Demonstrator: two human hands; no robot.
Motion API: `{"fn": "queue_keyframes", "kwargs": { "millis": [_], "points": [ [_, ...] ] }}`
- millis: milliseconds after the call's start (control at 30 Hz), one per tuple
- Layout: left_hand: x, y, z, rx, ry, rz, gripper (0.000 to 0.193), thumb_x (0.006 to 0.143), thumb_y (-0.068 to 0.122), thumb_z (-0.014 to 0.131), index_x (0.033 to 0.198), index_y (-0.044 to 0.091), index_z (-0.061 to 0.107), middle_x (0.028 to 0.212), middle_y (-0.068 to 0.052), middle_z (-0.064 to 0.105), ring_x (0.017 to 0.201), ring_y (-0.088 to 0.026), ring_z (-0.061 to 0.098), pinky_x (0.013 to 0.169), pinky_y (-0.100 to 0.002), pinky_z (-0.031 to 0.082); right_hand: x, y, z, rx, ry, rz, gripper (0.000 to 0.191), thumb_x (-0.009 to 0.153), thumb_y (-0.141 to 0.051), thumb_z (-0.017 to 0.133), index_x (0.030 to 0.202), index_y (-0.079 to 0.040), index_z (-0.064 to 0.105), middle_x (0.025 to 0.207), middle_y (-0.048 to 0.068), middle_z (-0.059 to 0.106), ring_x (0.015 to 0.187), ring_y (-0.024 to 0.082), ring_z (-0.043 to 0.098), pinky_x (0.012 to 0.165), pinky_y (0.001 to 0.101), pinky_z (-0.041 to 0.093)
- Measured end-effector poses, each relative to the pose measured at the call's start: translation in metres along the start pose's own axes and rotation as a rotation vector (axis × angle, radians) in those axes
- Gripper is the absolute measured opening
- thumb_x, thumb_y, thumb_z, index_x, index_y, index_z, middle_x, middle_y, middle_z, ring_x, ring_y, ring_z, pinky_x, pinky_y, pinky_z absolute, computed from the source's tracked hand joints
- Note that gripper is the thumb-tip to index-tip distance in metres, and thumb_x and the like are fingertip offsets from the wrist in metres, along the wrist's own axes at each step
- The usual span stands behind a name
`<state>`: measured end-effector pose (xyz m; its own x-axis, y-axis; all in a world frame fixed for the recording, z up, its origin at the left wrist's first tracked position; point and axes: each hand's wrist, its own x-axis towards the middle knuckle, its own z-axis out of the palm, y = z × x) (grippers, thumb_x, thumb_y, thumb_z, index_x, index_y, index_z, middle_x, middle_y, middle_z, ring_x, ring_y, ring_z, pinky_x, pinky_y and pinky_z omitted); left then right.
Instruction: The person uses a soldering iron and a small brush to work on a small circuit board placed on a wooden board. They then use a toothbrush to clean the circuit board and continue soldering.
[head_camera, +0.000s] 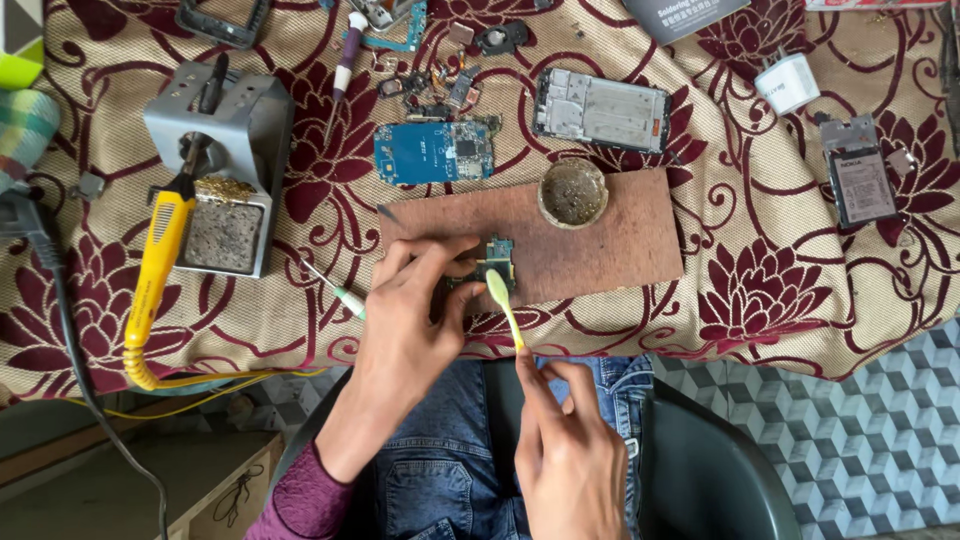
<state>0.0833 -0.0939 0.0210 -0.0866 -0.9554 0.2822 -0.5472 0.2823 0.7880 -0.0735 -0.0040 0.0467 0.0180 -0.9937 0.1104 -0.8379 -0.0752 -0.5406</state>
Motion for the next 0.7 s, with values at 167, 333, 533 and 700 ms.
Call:
{"fn": "queue_keyframes", "kwargs": {
  "millis": [167, 333, 533, 700],
  "points": [
    [-0.001, -0.001, -0.001, 0.011, -0.019, -0.003, 0.038, 0.085, 0.003, 0.076, 0.122, 0.007, 0.068, 0.099, -0.006, 0.076, 0.105, -0.027, 0.063, 0.090, -0.038, 0.050, 0.015, -0.003, 0.010, -0.070, -0.053, 0.046, 0.039, 0.086, -0.002, 0.067, 0.125, -0.004, 0.069, 0.109, 0.014, 0.065, 0.065, 0.031, 0.071, 0.056, 0.0417, 0.057],
    [0.000, 0.001, 0.000, 0.039, 0.006, 0.001, 0.036, 0.085, 0.004, 0.075, 0.120, 0.005, 0.067, 0.098, -0.005, 0.076, 0.105, -0.028, 0.063, 0.091, -0.040, 0.047, 0.016, -0.005, 0.010, -0.096, 0.014, -0.044, 0.042, 0.083, -0.001, 0.068, 0.125, -0.003, 0.069, 0.108, 0.014, 0.065, 0.071, 0.032, 0.072, 0.056, 0.0410, 0.057],
    [-0.001, -0.002, -0.002, 0.007, -0.018, -0.007, 0.036, 0.085, 0.005, 0.076, 0.120, 0.007, 0.068, 0.101, -0.006, 0.075, 0.106, -0.028, 0.063, 0.090, -0.039, 0.048, -0.004, -0.002, 0.003, -0.076, 0.006, 0.034, 0.037, 0.084, -0.001, 0.067, 0.121, -0.006, 0.071, 0.108, 0.011, 0.066, 0.069, 0.028, 0.073, 0.056, 0.0393, 0.059],
    [0.001, 0.001, -0.003, 0.014, -0.021, 0.023, 0.033, 0.085, 0.004, 0.076, 0.118, 0.007, 0.068, 0.101, -0.006, 0.076, 0.105, -0.028, 0.063, 0.091, -0.040, 0.047, 0.011, -0.004, 0.011, -0.051, -0.045, 0.020, 0.040, 0.085, -0.001, 0.067, 0.125, -0.003, 0.070, 0.107, 0.014, 0.065, 0.068, 0.032, 0.072, 0.057, 0.0422, 0.057]
  ]
}}
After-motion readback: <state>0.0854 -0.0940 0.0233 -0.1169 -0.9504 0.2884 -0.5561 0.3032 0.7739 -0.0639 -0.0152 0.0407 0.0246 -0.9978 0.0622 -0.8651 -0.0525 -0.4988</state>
